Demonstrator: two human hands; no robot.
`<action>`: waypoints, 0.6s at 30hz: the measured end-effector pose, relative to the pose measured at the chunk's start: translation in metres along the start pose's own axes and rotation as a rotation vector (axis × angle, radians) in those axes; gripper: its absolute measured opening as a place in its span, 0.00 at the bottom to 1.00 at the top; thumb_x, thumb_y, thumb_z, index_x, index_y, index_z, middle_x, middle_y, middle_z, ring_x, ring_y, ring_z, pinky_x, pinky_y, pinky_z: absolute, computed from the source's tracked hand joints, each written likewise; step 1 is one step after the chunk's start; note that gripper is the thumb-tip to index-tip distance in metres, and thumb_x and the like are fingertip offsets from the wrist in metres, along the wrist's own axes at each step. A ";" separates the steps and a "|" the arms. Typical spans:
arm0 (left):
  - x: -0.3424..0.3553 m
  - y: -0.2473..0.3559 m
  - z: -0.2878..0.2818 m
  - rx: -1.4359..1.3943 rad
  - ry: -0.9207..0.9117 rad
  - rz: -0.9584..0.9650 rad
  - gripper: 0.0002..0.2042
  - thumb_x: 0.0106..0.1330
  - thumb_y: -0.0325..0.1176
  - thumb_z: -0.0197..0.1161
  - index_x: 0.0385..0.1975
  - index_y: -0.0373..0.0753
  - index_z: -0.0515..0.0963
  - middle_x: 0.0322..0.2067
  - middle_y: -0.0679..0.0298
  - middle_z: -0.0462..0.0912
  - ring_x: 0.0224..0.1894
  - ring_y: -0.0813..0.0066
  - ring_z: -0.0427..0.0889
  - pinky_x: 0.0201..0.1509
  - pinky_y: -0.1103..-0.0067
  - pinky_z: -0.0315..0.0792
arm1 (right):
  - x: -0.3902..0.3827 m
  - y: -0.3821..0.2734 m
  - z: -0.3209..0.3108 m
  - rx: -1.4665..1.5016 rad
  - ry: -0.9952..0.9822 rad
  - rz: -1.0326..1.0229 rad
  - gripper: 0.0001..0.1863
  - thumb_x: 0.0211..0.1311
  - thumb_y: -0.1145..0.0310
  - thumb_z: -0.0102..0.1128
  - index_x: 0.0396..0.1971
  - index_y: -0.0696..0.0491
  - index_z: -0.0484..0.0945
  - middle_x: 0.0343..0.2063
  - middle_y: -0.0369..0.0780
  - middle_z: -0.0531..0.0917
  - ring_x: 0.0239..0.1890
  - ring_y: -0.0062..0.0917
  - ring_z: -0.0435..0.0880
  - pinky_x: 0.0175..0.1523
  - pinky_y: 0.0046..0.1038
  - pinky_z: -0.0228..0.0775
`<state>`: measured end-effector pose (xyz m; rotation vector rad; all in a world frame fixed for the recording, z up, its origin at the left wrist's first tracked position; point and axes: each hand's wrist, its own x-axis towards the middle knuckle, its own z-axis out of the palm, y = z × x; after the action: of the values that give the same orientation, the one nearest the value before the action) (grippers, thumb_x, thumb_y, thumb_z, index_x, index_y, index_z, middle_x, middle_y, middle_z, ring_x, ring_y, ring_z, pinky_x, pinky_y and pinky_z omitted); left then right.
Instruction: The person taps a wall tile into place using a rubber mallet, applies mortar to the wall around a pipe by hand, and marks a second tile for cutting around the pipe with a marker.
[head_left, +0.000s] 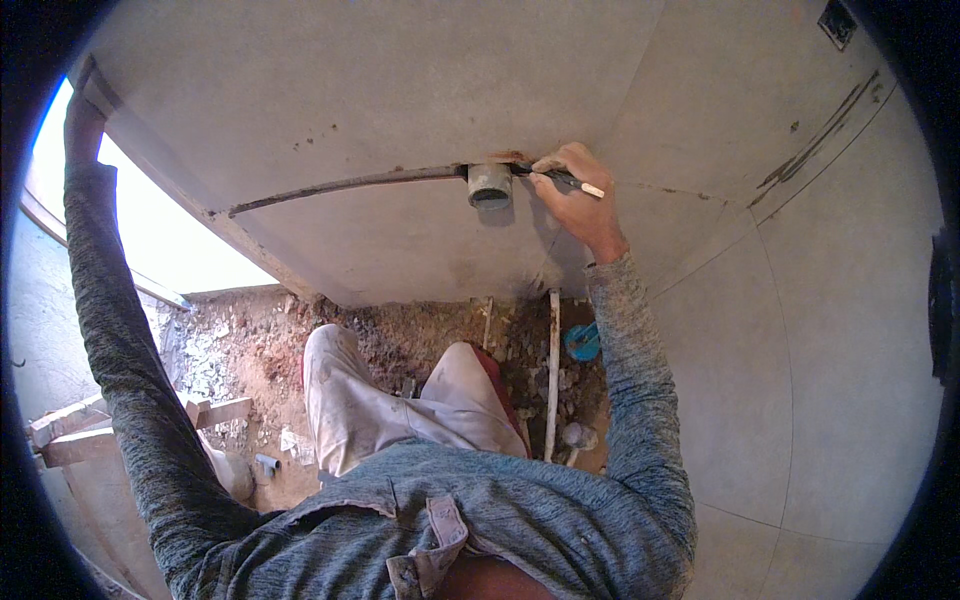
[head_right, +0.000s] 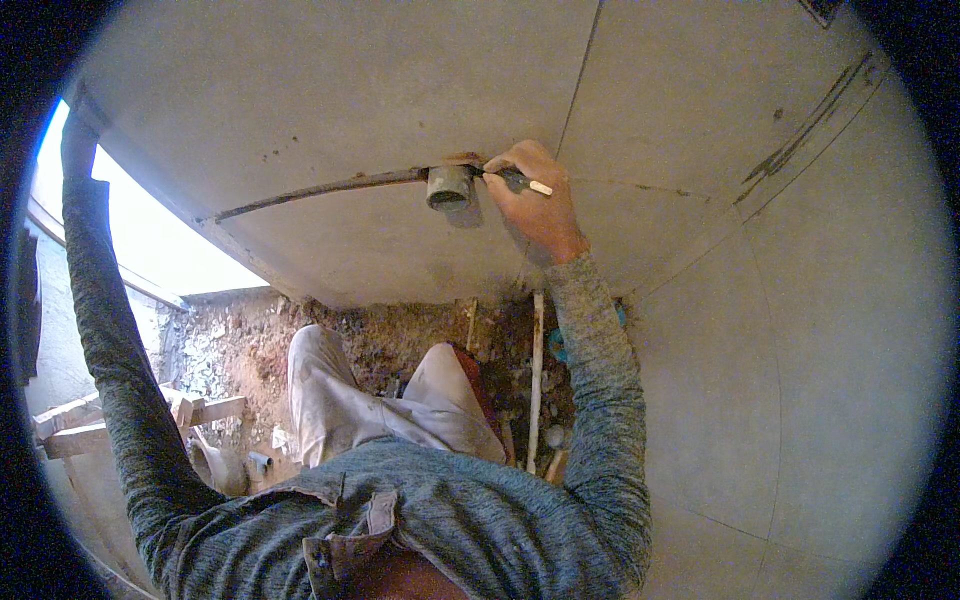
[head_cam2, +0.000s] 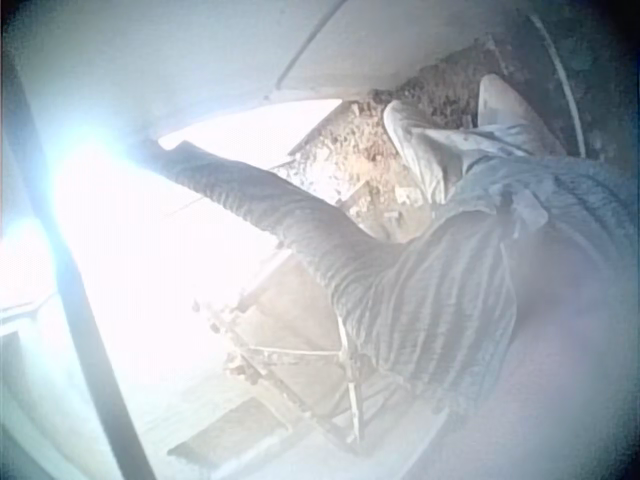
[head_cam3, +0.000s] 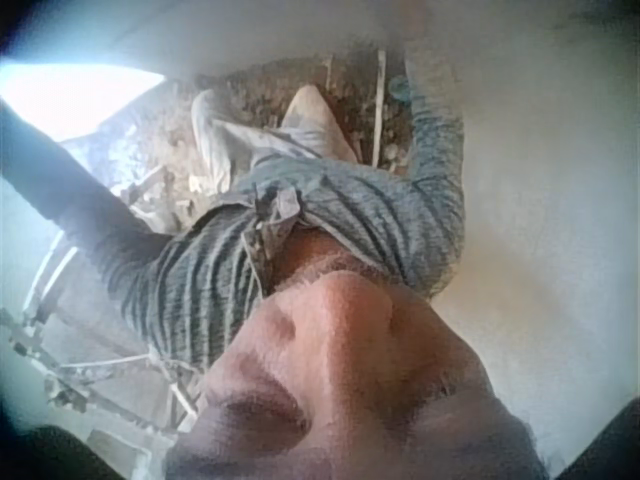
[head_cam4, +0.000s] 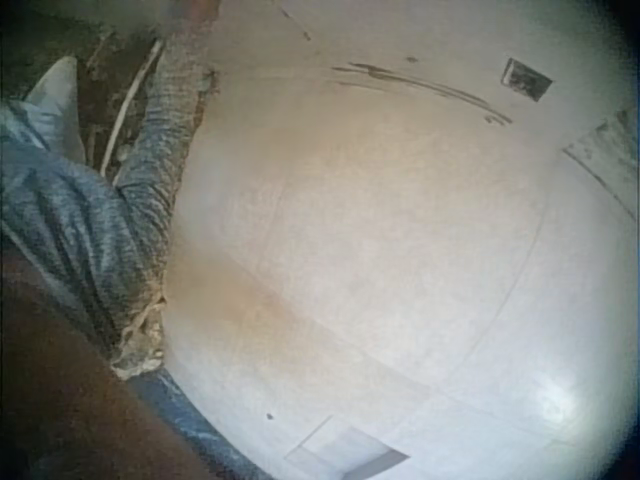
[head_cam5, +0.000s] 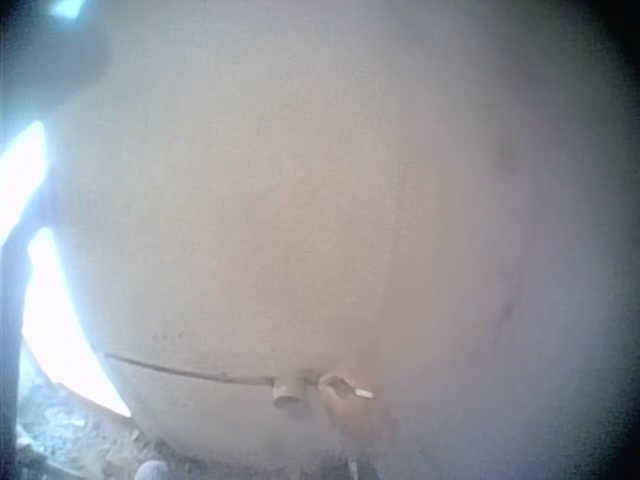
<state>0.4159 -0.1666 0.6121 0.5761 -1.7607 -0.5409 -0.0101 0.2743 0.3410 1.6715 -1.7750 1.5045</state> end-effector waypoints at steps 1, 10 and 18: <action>0.000 -0.001 0.000 0.002 -0.002 0.002 0.25 0.75 0.46 0.40 0.67 0.40 0.61 0.63 0.49 0.66 0.63 0.59 0.69 0.67 0.68 0.63 | 0.000 0.002 0.001 0.000 -0.003 -0.022 0.04 0.47 0.75 0.65 0.25 0.56 0.80 0.27 0.42 0.80 0.33 0.34 0.80 0.40 0.32 0.72; 0.003 -0.002 -0.002 0.025 0.002 0.013 0.25 0.75 0.46 0.40 0.66 0.40 0.62 0.63 0.49 0.66 0.63 0.59 0.69 0.67 0.68 0.64 | -0.001 0.003 0.003 -0.031 0.009 -0.023 0.04 0.47 0.74 0.65 0.26 0.55 0.80 0.27 0.42 0.79 0.32 0.35 0.79 0.38 0.33 0.71; 0.009 -0.001 -0.001 0.038 0.007 0.028 0.24 0.75 0.46 0.40 0.66 0.40 0.62 0.63 0.49 0.66 0.63 0.59 0.70 0.67 0.68 0.64 | -0.002 0.005 0.006 -0.010 0.031 -0.039 0.05 0.47 0.76 0.65 0.26 0.55 0.80 0.26 0.42 0.80 0.32 0.35 0.80 0.38 0.32 0.71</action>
<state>0.4149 -0.1737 0.6185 0.5784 -1.7734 -0.4871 -0.0110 0.2691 0.3346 1.6589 -1.7212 1.4946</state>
